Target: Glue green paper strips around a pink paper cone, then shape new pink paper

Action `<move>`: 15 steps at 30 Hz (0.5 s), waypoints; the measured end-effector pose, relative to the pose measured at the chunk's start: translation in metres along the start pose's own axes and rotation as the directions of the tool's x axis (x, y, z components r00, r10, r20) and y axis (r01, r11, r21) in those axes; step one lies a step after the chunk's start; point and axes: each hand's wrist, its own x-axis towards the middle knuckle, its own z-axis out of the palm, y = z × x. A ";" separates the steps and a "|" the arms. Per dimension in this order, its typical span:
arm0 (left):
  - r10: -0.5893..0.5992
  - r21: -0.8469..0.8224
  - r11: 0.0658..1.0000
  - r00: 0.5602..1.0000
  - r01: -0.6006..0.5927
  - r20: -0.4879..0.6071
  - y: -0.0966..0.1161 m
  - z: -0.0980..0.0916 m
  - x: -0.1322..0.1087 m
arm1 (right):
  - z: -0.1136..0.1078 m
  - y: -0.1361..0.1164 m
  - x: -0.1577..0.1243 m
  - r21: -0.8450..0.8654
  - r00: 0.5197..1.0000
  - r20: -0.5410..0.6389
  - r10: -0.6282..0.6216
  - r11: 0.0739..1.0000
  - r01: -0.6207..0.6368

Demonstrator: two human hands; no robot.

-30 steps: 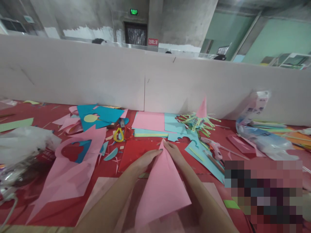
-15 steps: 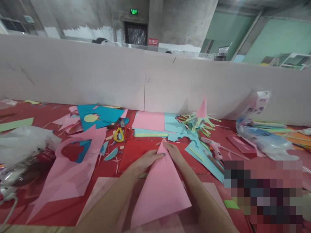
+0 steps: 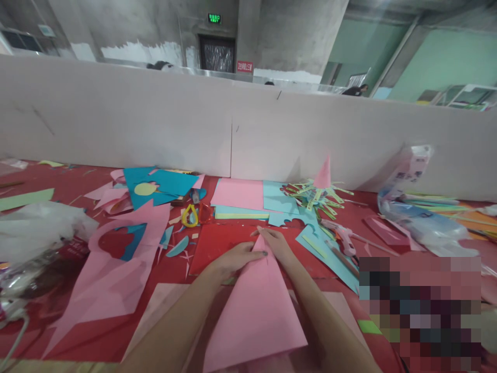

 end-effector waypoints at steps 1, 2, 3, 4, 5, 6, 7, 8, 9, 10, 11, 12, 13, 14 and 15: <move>-0.003 -0.003 1.000 1.000 0.003 0.003 -0.001 0.000 0.000 | 0.000 0.001 0.000 0.006 1.000 0.004 0.005 1.000 -0.005; -0.003 -0.004 1.000 1.000 0.003 0.005 -0.001 -0.001 0.001 | 0.000 0.001 0.000 0.008 1.000 0.006 0.007 1.000 -0.007; 0.000 -0.005 1.000 1.000 0.000 0.008 -0.002 -0.001 0.001 | 0.000 0.001 -0.001 0.009 1.000 0.007 0.005 1.000 -0.005; 0.002 -0.007 1.000 1.000 -0.002 0.014 -0.002 -0.001 0.001 | 0.000 0.002 -0.001 0.009 1.000 0.006 0.003 1.000 -0.003; 0.005 -0.012 1.000 1.000 -0.004 0.020 -0.002 -0.002 0.001 | 0.000 0.001 -0.001 0.009 1.000 0.005 0.000 1.000 0.000; 0.011 -0.014 1.000 1.000 -0.010 0.025 -0.002 -0.001 0.001 | 0.000 0.001 -0.001 0.007 1.000 0.003 -0.003 1.000 0.003; 0.015 -0.011 1.000 0.999 -0.015 0.031 -0.001 -0.001 0.001 | 0.000 0.002 -0.001 0.005 1.000 0.000 -0.006 1.000 0.006; 0.018 -0.008 1.000 0.999 -0.017 0.038 0.000 -0.001 0.000 | 0.000 0.002 0.000 0.002 1.000 -0.002 -0.008 1.000 0.008; 0.019 -0.004 1.000 0.999 -0.019 0.047 0.001 0.000 -0.001 | 0.000 0.002 0.000 0.000 1.000 -0.005 -0.011 1.000 0.011; 0.019 -0.002 1.000 0.998 -0.019 0.057 0.002 0.000 -0.002 | 0.000 0.003 0.000 -0.001 1.000 -0.006 -0.012 1.000 0.012; 0.017 0.000 1.000 0.998 -0.017 0.068 0.003 0.001 -0.003 | -0.001 0.003 0.001 -0.001 1.000 -0.009 -0.012 1.000 0.012; 0.012 -0.001 1.000 0.997 -0.011 0.076 0.004 0.001 -0.004 | -0.001 0.004 0.001 -0.001 1.000 -0.011 -0.012 1.000 0.012; 0.005 -0.005 1.000 0.997 -0.005 0.081 0.005 0.002 -0.005 | -0.001 0.004 0.002 -0.001 1.000 -0.013 -0.011 1.000 0.011; 0.000 -0.011 1.000 0.996 0.001 0.085 0.005 0.002 -0.006 | -0.001 0.005 0.002 -0.002 1.000 -0.016 -0.011 1.000 0.011; -0.006 -0.019 1.000 0.996 0.008 0.089 0.005 0.002 -0.006 | -0.001 0.005 0.002 -0.002 1.000 -0.020 -0.013 1.000 0.013</move>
